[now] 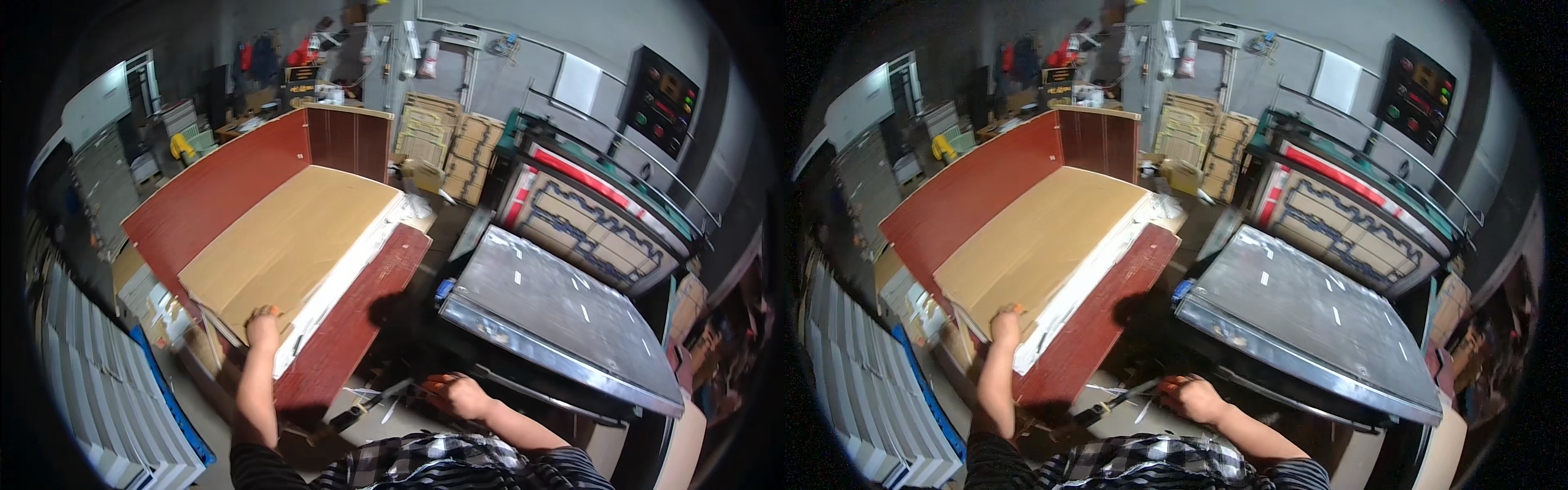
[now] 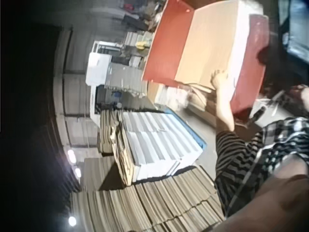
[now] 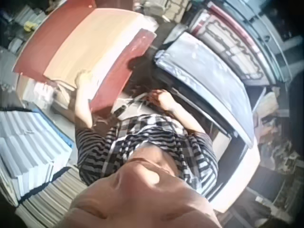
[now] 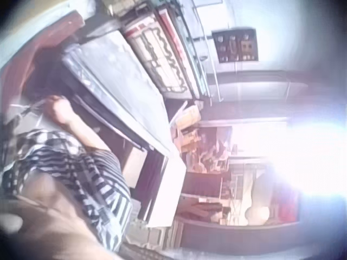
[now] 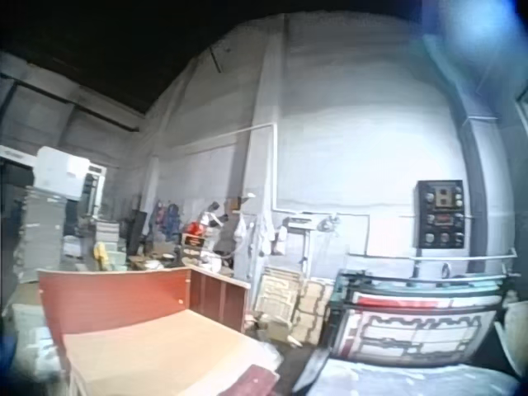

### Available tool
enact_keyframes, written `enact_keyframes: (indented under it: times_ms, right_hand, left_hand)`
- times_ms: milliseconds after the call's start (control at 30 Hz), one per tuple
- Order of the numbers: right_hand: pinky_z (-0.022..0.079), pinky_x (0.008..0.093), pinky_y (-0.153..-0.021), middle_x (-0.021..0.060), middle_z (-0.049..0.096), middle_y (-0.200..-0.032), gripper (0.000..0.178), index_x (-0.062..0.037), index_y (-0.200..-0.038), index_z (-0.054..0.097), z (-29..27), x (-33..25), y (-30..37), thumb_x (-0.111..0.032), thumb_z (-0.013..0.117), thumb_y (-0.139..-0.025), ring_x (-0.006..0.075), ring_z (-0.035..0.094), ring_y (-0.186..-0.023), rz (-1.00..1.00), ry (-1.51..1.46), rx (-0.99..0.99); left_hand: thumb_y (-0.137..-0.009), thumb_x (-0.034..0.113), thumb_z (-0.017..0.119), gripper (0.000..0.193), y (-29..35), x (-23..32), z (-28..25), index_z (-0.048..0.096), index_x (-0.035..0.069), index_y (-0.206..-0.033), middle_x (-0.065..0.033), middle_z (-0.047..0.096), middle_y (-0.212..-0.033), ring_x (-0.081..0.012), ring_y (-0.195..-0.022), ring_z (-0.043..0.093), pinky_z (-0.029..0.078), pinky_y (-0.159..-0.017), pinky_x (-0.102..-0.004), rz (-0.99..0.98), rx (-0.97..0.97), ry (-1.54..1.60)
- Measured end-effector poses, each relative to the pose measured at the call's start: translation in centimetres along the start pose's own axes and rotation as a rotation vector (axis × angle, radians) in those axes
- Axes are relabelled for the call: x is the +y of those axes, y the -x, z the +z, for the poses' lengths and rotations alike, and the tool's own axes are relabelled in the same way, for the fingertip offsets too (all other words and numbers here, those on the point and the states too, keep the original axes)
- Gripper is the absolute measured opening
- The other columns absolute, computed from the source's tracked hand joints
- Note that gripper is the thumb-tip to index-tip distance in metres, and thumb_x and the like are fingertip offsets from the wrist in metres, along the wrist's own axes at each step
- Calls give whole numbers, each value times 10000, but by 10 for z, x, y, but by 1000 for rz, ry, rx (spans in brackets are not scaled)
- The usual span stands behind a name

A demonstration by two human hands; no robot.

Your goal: The person repeatedly places flat cardboard sheets onto a guillotine-style cutter, aligns them, and operates the machine to cut them. The cut pieces are then stacked on a nearby table. The person wears orange finger cots during the process.

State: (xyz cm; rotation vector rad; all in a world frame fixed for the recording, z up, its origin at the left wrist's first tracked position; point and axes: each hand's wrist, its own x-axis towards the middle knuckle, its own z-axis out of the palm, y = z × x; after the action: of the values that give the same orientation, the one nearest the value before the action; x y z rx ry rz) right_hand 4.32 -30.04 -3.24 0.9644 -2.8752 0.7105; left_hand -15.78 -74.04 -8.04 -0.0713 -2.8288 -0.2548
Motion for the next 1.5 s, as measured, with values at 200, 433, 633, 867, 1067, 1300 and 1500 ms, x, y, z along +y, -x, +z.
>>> enact_keyframes:
  times_ms: [200, 433, 633, 867, 1067, 1300, 1500]
  right_hand:
    - [510, 402, -861, 130, 658, -1126, 340, -102, -1136, 661, -44, 4, 187, -301, 636, -862, 316, 632, -1003, 481, 98, 102]
    - [517, 369, -819, 151, 641, -1051, 346, -55, -1099, 641, -129, -1, 495, -181, 709, -784, 316, 619, -968, 1084, 453, 1017]
    - [240, 555, -1105, 169, 322, -1492, 1027, -74, -1446, 308, -135, -64, 740, -509, 808, -661, 328, 293, -1379, 2530, 532, 633]
    - [300, 604, -1023, 141, 502, -1301, 733, -75, -1202, 531, -38, -94, 811, -457, 826, -650, 328, 424, -1264, 2312, 710, 442]
    - [498, 491, -697, 174, 612, -928, 321, -41, -848, 563, -115, -131, 809, -271, 765, -749, 386, 603, -848, 2180, 698, 626]
    - [526, 412, -594, 140, 637, -767, 111, -72, -803, 601, -295, -133, 726, -169, 604, -859, 319, 649, -699, 1799, 1402, 463]
    - [533, 400, -714, 124, 634, -1050, 303, -71, -1109, 643, -287, -73, 611, -88, 607, -808, 284, 631, -893, 1359, 1263, 407]
  left_hand:
    - [-819, 116, 593, 177, -50, 55, -1, 731, 70, -922, -201, 682, -993, -363, -929, 669, 548, -757, -445, 27, -482, -365]
    - [-747, -51, 605, 659, -91, 124, 13, 457, 51, -1381, -208, 544, -1318, -344, -1196, 539, 424, -999, -388, 41, -168, 122]
    - [-835, -29, 588, 551, -97, 369, -20, 461, 7, -1371, -200, 457, -1418, -336, -1310, 432, 323, -1088, -370, 610, 154, 412]
    - [-823, -23, 599, 535, 27, 599, -94, 498, 53, -1343, -108, 428, -1462, -301, -1310, 435, 337, -1083, -365, 968, 61, 478]
    - [-801, 4, 635, 481, 67, 658, -102, 552, 33, -1274, -127, 458, -1434, -330, -1297, 440, 333, -1088, -396, 1109, -63, 540]
    - [-791, 32, 672, 422, 94, 666, -144, 602, 22, -1208, -147, 548, -1334, -344, -1263, 485, 352, -1070, -422, 1225, 163, 616]
    - [-839, 74, 676, 425, 122, 680, -185, 583, 3, -1248, -143, 515, -1374, -340, -1323, 430, 338, -1093, -419, 1315, 505, 947]
